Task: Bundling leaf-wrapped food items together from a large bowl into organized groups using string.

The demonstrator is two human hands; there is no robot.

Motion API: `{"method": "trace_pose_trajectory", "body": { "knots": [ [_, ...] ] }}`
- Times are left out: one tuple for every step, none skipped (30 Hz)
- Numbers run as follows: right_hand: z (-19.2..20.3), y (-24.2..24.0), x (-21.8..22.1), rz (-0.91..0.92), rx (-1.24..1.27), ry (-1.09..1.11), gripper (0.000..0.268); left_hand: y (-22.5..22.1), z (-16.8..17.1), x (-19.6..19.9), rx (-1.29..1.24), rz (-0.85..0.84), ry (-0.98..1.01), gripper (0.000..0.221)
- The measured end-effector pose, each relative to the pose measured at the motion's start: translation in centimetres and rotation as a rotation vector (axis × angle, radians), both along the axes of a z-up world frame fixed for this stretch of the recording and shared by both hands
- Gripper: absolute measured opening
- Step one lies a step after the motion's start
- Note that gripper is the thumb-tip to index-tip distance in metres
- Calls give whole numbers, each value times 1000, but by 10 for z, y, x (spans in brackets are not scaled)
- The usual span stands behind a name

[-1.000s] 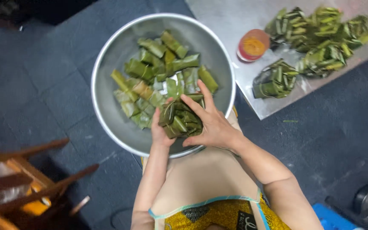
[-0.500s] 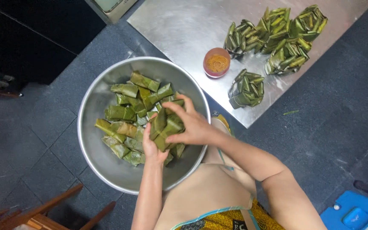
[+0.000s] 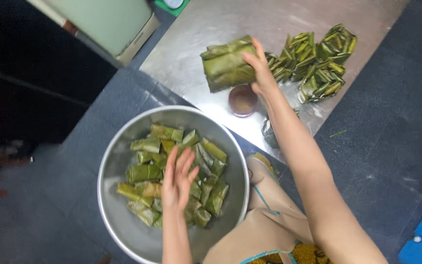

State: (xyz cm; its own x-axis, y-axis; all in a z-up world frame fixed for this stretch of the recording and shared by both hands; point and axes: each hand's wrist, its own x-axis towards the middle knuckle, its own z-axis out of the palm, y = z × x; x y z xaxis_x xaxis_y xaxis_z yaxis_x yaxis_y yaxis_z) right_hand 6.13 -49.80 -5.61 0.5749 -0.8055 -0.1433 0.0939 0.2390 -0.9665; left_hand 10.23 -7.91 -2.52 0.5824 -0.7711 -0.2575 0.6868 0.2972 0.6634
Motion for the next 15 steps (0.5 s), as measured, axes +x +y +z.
{"method": "trace_pose_trajectory", "body": {
  "knots": [
    [7,-9,15,-24,-3,-5,86,17,-5,-4,-3,-24,-5,57],
    [14,-20,29,-26,-258,72,77,33,-11,-6,103,51,46,57],
    [18,-30,40,-30,-503,162,69,51,-16,-9,218,123,102,57],
    [21,-31,50,-55,-495,169,69,62,-15,-12,225,98,98,57],
    [22,-30,60,-44,-577,383,68,76,-13,-16,356,224,144,52],
    [23,-30,70,-28,-652,601,69,91,-10,-19,490,348,190,49],
    [11,-32,79,-36,-639,606,69,115,-36,-18,501,337,186,49],
    [-2,-33,87,16,-702,771,69,140,-60,-16,634,383,208,51],
    [-12,-35,97,75,-765,935,70,165,-84,-14,766,433,229,54],
    [-17,-36,100,72,-754,938,70,180,-96,-14,774,426,225,54],
    [-22,-37,102,120,-697,1034,68,195,-109,-13,799,439,255,54],
    [-27,-38,104,170,-637,1128,66,211,-120,-12,823,452,284,54],
    [-29,-40,106,165,-620,1134,66,213,-125,-12,835,440,280,54],
    [-31,-42,108,204,-632,1195,75,216,-129,-11,822,436,265,53],
    [-32,-45,109,240,-644,1256,83,217,-134,-10,807,431,249,53]
  ]
}}
